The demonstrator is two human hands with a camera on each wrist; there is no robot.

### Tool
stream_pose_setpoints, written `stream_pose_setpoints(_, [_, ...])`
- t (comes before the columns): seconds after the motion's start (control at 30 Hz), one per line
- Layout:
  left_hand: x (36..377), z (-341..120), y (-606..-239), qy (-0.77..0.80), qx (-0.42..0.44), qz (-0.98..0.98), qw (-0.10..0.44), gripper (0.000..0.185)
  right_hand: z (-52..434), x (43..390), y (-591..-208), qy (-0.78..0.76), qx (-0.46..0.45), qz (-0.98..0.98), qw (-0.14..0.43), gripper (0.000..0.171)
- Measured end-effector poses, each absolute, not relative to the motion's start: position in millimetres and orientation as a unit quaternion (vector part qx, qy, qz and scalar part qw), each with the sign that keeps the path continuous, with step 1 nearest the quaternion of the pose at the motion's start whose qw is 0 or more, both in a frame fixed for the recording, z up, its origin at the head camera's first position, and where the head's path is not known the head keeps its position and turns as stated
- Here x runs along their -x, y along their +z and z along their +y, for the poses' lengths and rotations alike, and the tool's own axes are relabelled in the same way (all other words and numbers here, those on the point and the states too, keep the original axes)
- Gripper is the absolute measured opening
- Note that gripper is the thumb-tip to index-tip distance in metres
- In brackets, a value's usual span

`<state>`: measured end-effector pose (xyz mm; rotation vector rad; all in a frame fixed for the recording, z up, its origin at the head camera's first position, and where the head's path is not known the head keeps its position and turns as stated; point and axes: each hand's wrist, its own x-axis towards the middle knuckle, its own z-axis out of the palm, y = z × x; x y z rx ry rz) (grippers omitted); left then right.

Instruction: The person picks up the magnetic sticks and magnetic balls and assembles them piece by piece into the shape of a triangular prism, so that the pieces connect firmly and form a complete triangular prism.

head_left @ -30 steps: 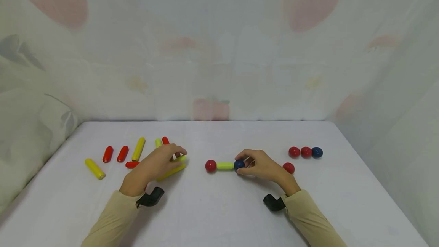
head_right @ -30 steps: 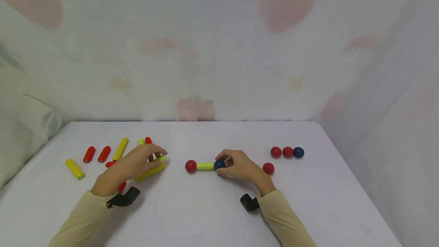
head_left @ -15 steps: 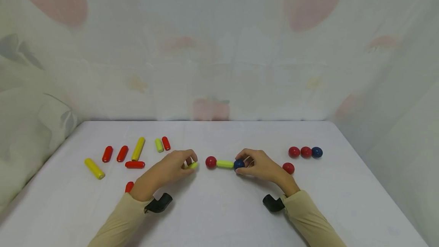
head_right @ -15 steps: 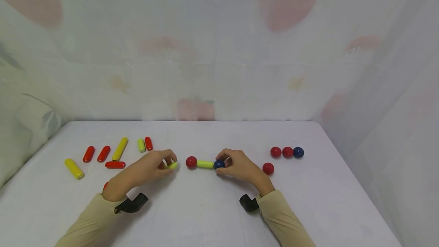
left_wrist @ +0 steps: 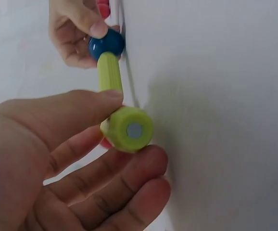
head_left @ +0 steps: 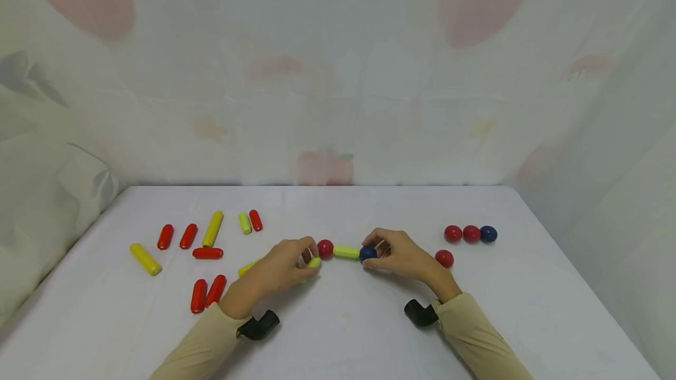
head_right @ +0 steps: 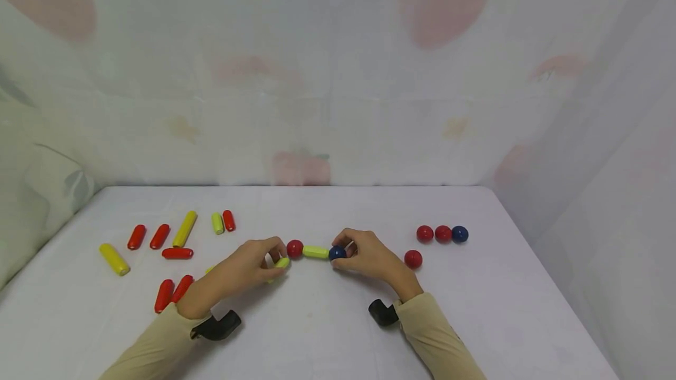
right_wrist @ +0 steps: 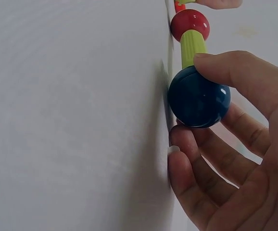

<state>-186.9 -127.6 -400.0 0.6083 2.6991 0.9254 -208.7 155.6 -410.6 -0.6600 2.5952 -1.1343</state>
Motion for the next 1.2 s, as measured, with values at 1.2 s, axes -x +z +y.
stream_pose_setpoints(1.2, [184,-130,-399,0.314,-0.303,0.893,0.109,0.027,156,209,-411,-0.392,0.235,0.882,0.117,0.033])
